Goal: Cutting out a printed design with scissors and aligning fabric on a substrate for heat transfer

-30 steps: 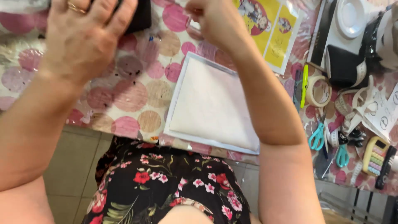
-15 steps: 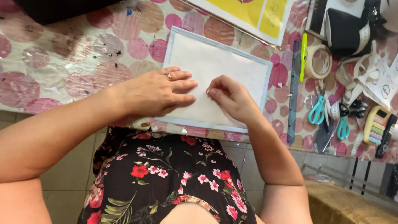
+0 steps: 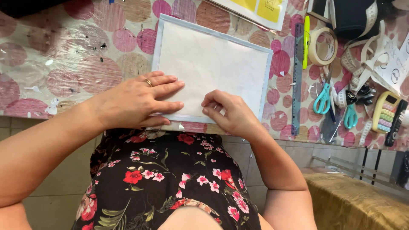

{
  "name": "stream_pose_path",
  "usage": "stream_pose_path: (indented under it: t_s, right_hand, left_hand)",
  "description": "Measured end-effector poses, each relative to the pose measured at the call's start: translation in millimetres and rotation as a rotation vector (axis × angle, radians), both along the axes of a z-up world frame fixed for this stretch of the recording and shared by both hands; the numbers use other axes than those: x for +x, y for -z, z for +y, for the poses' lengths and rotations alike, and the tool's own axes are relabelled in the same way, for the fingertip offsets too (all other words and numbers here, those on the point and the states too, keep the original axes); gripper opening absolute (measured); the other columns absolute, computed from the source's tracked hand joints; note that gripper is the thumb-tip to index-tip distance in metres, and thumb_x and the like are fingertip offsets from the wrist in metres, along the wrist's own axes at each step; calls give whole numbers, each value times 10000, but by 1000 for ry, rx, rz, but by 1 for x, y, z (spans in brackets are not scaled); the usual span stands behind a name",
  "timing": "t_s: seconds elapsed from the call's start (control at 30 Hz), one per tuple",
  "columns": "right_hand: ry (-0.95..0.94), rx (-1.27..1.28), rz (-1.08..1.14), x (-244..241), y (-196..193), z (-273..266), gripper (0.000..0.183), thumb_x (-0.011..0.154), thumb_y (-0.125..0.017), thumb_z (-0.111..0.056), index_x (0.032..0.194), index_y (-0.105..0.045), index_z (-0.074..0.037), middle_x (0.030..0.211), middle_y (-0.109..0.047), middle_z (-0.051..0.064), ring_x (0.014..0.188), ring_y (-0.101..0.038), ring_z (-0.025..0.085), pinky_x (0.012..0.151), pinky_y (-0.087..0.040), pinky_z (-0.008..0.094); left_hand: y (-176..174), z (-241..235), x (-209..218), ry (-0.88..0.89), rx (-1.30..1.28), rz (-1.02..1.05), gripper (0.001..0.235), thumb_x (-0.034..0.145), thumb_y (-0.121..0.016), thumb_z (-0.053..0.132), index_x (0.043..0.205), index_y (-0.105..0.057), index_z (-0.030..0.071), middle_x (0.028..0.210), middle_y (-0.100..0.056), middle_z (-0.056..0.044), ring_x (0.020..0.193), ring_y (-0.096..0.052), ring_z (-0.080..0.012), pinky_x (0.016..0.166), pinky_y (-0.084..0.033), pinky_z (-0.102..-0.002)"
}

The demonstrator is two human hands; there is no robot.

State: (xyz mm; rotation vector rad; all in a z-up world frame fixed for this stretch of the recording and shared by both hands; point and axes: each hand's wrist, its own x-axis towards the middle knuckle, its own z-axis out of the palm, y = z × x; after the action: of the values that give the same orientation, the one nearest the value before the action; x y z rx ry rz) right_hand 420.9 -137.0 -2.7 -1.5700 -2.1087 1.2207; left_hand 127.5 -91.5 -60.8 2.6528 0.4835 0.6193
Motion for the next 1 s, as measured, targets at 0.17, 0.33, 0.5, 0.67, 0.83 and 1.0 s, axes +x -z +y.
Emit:
stream_pose_path:
  t_s: [0.17, 0.33, 0.5, 0.67, 0.83, 1.0]
  right_hand:
    - [-56, 139, 41, 8, 14, -7, 254, 883, -790, -202, 1092, -665, -131, 918, -731, 70, 798, -719, 235, 689, -598, 348]
    - [-111, 329, 126, 13, 26, -17, 270, 907, -778, -151, 1131, -644, -87, 1151, -675, 92, 981, -720, 286, 835, -620, 362]
    - [-152, 569, 69, 14, 29, -22, 303, 934, -775, -182, 1209, -678, -98, 1106, -724, 55, 1072, -691, 283, 926, -567, 413]
    - [-122, 640, 130, 20, 40, -25, 258, 933, -760, -123, 1183, -708, -83, 1073, -764, 30, 1069, -718, 273, 931, -554, 435]
    - [-224, 483, 159, 36, 38, -29, 369, 990, -772, -93, 1294, -565, -66, 1312, -687, 43, 1228, -670, 259, 1087, -517, 474]
    - [-180, 507, 132, 39, 41, -37, 335, 993, -761, -98, 1277, -585, -75, 1280, -702, 34, 1210, -684, 234, 1131, -504, 475]
  left_hand:
    - [4, -1, 0, -30, 76, -17, 379, 962, -602, 524, 1219, -691, 261, 1382, -635, -161, 1363, -560, -327, 1179, -346, -466]
    - [3, -1, 2, -45, 97, -47, 332, 973, -599, 484, 1191, -700, 255, 1353, -652, -150, 1345, -577, -317, 1178, -354, -462]
    - [0, 2, 3, -28, 91, -68, 311, 970, -606, 462, 1177, -706, 252, 1365, -643, -159, 1337, -576, -333, 1174, -362, -478]
    - [0, 6, 1, -21, 59, -97, 274, 977, -611, 420, 1164, -705, 242, 1363, -645, -159, 1338, -578, -313, 1181, -364, -471]
    - [-16, 16, -12, 126, -94, 48, 350, 983, -574, 404, 1116, -695, 104, 1481, -553, -254, 1375, -536, -401, 1193, -359, -540]
    - [-17, 14, -15, 106, -78, 26, 298, 995, -564, 352, 1106, -698, 111, 1459, -579, -239, 1337, -574, -391, 1175, -393, -534]
